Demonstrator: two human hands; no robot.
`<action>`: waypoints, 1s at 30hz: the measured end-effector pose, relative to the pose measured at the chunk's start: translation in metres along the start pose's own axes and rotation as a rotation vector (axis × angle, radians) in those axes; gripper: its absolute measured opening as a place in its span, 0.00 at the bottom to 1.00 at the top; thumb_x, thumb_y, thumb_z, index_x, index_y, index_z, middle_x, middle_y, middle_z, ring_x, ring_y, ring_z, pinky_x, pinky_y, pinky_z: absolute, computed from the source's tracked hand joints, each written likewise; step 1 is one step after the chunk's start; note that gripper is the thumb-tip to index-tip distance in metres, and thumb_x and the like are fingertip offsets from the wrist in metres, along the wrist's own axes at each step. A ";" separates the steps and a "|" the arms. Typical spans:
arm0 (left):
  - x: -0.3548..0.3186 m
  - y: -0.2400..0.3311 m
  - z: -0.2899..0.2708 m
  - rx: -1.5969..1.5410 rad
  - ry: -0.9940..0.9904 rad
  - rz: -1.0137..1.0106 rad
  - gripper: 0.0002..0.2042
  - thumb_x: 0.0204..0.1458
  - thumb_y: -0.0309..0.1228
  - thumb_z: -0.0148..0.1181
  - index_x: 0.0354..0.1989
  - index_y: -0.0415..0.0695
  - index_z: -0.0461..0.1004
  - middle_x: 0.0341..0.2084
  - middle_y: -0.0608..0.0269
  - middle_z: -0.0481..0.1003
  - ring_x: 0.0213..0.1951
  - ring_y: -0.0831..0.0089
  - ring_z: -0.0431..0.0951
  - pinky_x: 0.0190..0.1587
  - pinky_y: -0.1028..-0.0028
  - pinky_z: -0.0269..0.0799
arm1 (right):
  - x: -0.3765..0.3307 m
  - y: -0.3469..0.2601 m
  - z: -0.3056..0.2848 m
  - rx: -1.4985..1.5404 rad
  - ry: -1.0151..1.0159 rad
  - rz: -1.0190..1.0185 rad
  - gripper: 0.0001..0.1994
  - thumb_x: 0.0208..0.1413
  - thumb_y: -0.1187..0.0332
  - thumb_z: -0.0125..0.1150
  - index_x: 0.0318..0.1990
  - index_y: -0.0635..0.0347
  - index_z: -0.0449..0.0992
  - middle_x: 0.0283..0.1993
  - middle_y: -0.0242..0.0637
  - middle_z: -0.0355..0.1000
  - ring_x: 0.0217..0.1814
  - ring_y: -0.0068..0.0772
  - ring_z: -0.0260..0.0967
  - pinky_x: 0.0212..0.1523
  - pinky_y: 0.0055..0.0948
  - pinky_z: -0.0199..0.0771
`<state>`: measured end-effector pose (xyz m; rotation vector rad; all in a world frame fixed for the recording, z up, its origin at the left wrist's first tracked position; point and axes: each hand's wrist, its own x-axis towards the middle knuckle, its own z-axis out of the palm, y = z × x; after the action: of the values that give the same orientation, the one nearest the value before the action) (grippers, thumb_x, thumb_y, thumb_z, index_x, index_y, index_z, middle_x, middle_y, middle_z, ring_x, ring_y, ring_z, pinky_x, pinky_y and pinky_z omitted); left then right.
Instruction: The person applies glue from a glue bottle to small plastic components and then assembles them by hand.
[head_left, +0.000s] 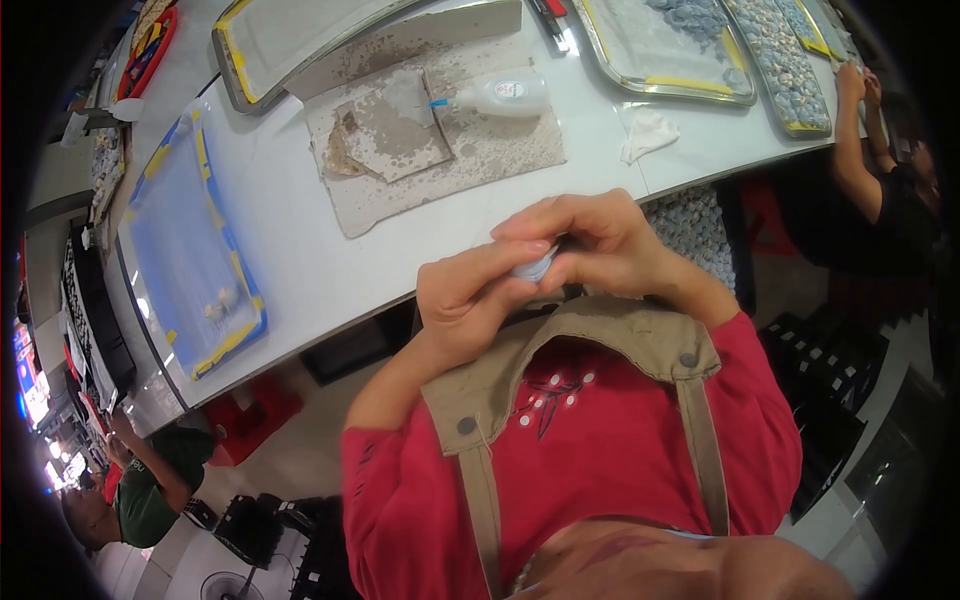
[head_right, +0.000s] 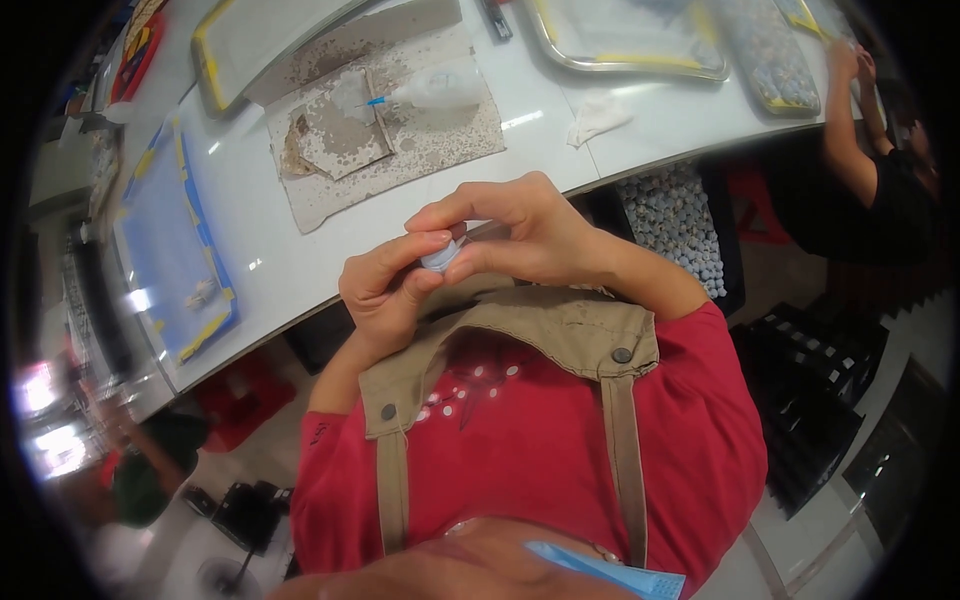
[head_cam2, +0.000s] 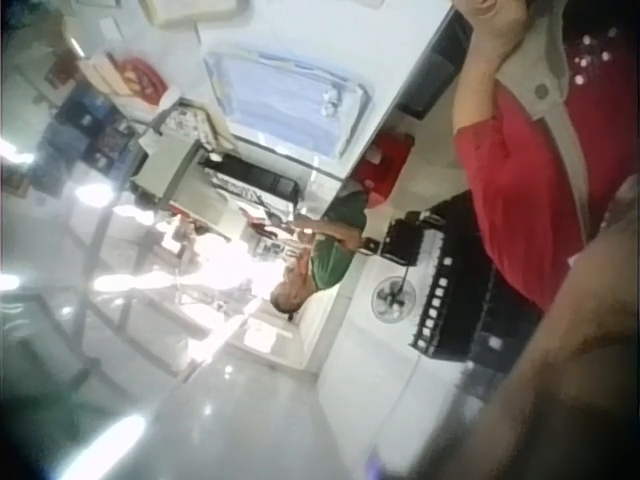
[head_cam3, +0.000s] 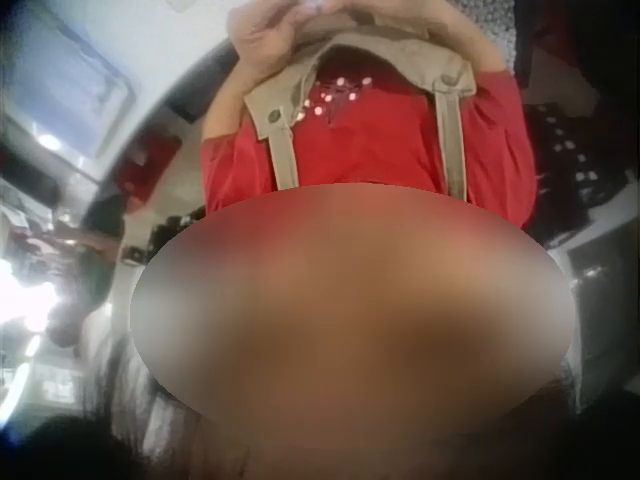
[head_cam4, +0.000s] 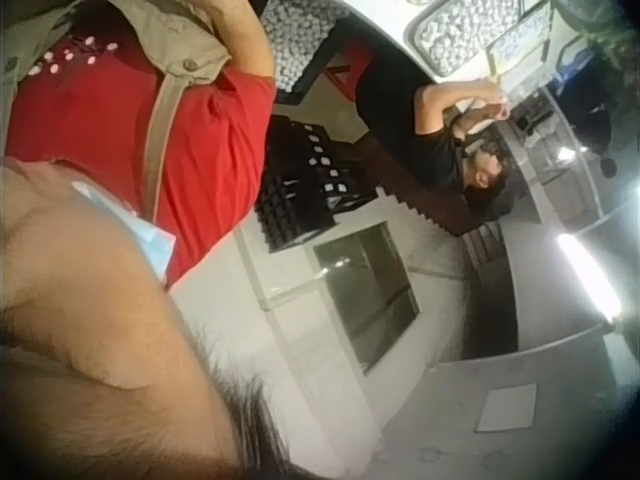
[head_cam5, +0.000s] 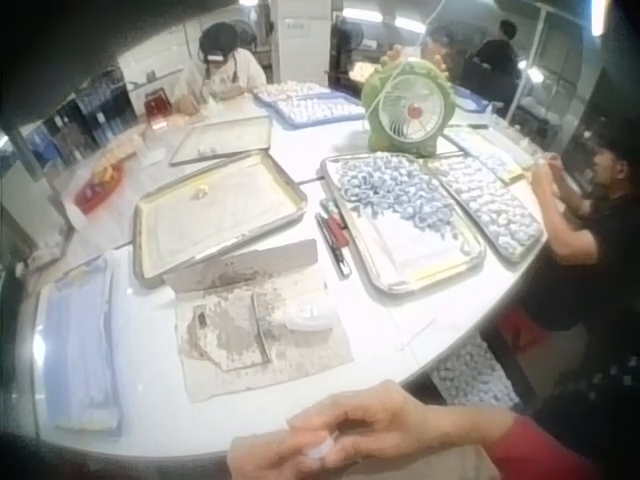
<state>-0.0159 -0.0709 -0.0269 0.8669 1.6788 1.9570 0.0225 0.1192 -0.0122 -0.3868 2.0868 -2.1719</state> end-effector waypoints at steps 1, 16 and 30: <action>0.000 0.000 -0.001 0.004 -0.005 -0.006 0.12 0.46 0.19 0.58 0.41 0.38 0.73 0.35 0.56 0.76 0.36 0.74 0.76 0.39 0.80 0.70 | 0.000 0.000 0.000 -0.004 0.003 0.011 0.17 0.42 0.75 0.65 0.43 0.65 0.73 0.42 0.39 0.73 0.45 0.27 0.71 0.47 0.24 0.69; -0.003 0.004 -0.017 -0.085 -0.016 -0.070 0.14 0.43 0.24 0.63 0.41 0.38 0.75 0.34 0.59 0.77 0.34 0.79 0.76 0.37 0.82 0.70 | 0.011 0.005 0.011 0.170 -0.052 0.095 0.19 0.41 0.73 0.66 0.44 0.65 0.73 0.44 0.40 0.73 0.47 0.27 0.69 0.49 0.25 0.67; -0.050 0.038 -0.220 1.329 0.864 -0.142 0.11 0.43 0.28 0.61 0.37 0.41 0.76 0.31 0.55 0.76 0.28 0.63 0.75 0.34 0.71 0.71 | 0.045 0.038 -0.031 -0.301 0.548 -0.173 0.08 0.51 0.77 0.56 0.39 0.64 0.73 0.33 0.37 0.71 0.36 0.29 0.67 0.41 0.21 0.64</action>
<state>-0.1286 -0.2692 -0.0162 0.1172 3.4902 0.8868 -0.0322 0.1363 -0.0458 0.0203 2.7794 -2.2474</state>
